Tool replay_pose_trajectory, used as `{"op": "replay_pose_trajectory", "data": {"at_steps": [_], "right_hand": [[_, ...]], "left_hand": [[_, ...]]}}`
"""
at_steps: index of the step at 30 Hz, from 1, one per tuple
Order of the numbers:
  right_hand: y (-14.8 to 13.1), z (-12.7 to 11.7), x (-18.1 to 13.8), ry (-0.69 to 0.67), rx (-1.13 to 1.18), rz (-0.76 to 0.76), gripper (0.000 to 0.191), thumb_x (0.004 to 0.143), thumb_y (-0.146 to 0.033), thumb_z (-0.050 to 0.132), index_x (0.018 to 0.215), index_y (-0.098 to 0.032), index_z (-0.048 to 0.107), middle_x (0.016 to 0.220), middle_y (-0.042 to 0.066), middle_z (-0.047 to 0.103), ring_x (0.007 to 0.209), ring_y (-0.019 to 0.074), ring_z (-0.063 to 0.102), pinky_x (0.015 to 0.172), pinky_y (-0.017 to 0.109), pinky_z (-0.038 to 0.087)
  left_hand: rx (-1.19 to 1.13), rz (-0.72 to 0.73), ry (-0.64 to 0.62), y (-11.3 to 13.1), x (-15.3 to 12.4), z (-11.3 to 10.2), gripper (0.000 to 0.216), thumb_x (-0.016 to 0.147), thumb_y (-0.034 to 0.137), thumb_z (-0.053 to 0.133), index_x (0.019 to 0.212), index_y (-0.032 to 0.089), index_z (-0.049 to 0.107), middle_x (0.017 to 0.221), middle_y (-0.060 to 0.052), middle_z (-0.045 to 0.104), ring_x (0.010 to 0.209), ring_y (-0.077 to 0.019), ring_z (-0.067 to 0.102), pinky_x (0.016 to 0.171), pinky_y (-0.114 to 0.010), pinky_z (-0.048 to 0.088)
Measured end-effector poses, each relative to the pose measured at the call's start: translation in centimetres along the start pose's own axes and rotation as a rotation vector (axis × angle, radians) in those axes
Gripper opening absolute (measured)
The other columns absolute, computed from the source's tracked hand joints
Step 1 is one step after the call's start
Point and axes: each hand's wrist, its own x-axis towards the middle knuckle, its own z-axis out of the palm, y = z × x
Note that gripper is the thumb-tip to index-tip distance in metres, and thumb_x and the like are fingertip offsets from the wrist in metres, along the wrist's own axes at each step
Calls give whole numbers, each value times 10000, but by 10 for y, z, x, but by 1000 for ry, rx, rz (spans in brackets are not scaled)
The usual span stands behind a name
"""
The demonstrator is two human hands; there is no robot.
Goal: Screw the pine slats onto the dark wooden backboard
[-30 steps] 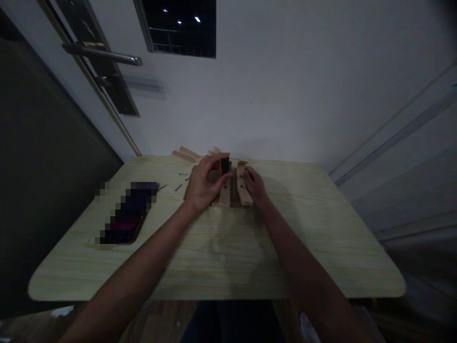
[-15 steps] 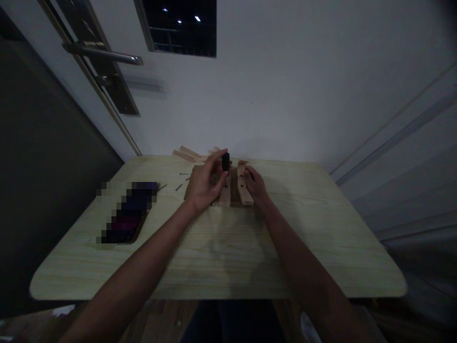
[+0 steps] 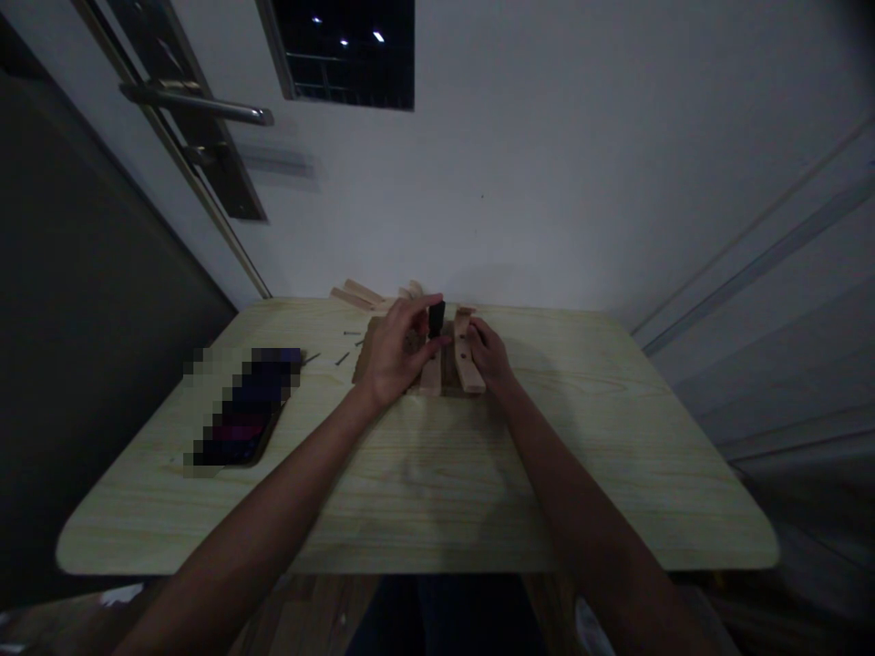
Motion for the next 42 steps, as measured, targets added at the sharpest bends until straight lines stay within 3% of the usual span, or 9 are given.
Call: {"op": "replay_pose_trajectory", "data": {"at_steps": [10,20,24,30,42], "right_hand": [[0,0,0,-2,-9,-20,329,883,-495,385,877,-219,565,827,67,626,769,215,563,706,337,431],[2,0,0,1,-2,-4,335,887,-507,406,884,-220,579,878,69,653,798,212,586,733,335,448],[3,1,0,4,0,-5,343,878,-519,402,878,-220,571,868,61,650,796,209,577,722,325,445],[2,0,0,1,-11,-5,350,878,-537,398,863,-230,564,819,52,632,769,211,561,710,332,437],[2,1,0,8,-21,4,411,871,-580,376,914,-224,576,895,80,655,839,229,586,736,341,453]], "left_hand": [[-91,-107,-49,2,-6,0,574,848,297,655,1374,280,426,952,-7,641,783,-128,612,740,-272,534],[-172,-61,-128,5,-3,-3,483,896,269,579,1359,276,444,1145,-52,639,920,-150,638,837,-306,543],[-75,-10,-69,5,1,-5,450,850,336,667,1271,263,530,1140,-50,628,965,-164,610,833,-303,530],[12,-28,-5,2,2,-5,446,826,340,700,1244,266,563,980,-22,645,806,-131,596,763,-284,524],[-144,-91,-102,2,-5,-2,474,903,327,582,1360,299,458,1215,-53,647,965,-166,677,869,-314,580]]}}
